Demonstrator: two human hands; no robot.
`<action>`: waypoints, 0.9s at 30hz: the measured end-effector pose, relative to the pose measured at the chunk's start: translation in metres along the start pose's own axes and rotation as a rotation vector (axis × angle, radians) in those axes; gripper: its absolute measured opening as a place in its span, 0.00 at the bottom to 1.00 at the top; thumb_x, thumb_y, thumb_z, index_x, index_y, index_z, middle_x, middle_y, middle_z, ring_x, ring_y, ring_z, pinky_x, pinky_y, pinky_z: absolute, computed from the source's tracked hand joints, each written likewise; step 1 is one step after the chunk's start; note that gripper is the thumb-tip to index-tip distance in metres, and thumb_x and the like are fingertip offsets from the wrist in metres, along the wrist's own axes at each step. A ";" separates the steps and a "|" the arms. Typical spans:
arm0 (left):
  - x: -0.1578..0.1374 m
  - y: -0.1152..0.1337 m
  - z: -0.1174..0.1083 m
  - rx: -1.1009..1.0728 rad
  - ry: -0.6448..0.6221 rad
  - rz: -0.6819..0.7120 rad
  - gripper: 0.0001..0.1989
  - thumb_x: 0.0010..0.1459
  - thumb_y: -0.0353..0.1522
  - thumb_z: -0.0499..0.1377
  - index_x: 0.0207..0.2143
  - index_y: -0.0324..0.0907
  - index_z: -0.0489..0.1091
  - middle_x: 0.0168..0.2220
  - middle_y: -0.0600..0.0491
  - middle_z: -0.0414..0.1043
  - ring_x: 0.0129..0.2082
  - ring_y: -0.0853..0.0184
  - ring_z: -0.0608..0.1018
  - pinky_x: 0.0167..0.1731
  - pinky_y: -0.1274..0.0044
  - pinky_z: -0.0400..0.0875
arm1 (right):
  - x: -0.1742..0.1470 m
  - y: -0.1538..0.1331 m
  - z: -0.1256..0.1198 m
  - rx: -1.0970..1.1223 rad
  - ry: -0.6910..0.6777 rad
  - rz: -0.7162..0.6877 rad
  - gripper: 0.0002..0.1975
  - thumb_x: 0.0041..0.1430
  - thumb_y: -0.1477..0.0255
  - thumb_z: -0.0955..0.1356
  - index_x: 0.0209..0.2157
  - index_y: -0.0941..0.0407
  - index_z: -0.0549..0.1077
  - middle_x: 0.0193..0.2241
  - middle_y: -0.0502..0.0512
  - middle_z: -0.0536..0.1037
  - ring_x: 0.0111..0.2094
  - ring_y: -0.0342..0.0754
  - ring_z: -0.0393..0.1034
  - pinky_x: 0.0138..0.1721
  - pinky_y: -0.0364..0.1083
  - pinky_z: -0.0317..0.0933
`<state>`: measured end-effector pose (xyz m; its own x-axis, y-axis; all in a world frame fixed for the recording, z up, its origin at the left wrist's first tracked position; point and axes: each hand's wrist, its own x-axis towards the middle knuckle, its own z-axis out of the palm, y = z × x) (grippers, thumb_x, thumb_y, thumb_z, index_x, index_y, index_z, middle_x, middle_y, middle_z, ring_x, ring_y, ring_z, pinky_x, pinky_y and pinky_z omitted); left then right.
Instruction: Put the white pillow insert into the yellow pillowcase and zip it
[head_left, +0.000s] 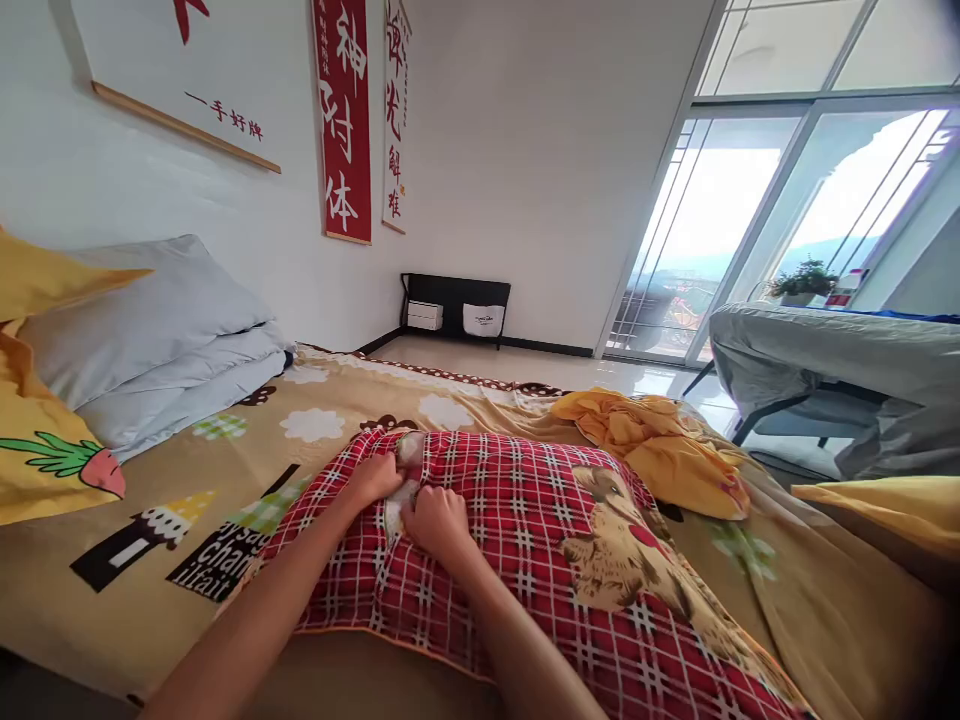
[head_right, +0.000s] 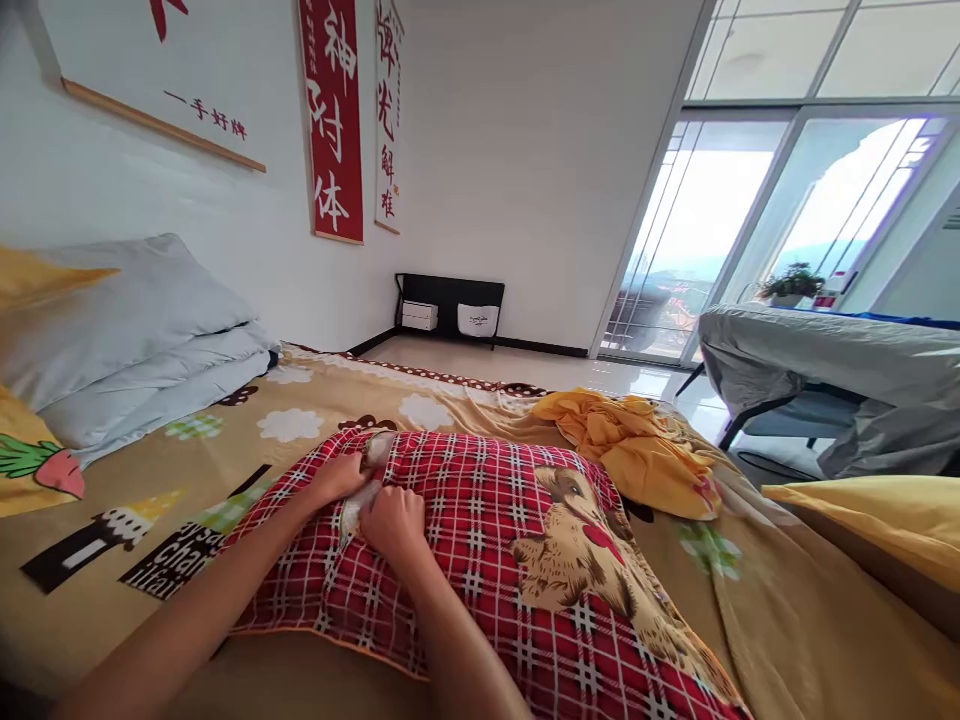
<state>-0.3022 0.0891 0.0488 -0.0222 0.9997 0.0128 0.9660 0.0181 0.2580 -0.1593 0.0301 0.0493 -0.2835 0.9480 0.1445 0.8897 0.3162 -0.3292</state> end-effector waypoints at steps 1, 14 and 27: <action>0.000 -0.008 0.001 -0.025 -0.003 0.008 0.17 0.55 0.41 0.54 0.37 0.38 0.75 0.36 0.42 0.77 0.40 0.54 0.78 0.38 0.71 0.69 | -0.001 0.005 0.008 0.020 0.014 0.002 0.14 0.60 0.70 0.60 0.33 0.61 0.75 0.34 0.66 0.78 0.35 0.53 0.73 0.34 0.45 0.58; -0.019 0.052 -0.044 -0.124 0.050 0.280 0.17 0.58 0.38 0.49 0.27 0.38 0.73 0.32 0.43 0.76 0.35 0.59 0.76 0.36 0.73 0.66 | -0.027 -0.009 0.009 0.165 0.034 -0.203 0.08 0.61 0.73 0.59 0.29 0.57 0.67 0.28 0.53 0.74 0.27 0.44 0.65 0.28 0.42 0.45; -0.023 0.044 -0.116 -0.287 0.332 0.312 0.27 0.63 0.47 0.41 0.39 0.40 0.72 0.36 0.44 0.76 0.35 0.59 0.76 0.37 0.70 0.66 | 0.018 0.147 -0.167 0.134 0.493 0.142 0.22 0.65 0.59 0.56 0.52 0.55 0.69 0.49 0.59 0.74 0.49 0.51 0.67 0.51 0.52 0.58</action>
<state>-0.2890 0.0646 0.1720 0.1290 0.8965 0.4238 0.8316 -0.3306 0.4462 0.0259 0.0877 0.1600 0.0669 0.8627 0.5012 0.8446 0.2185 -0.4888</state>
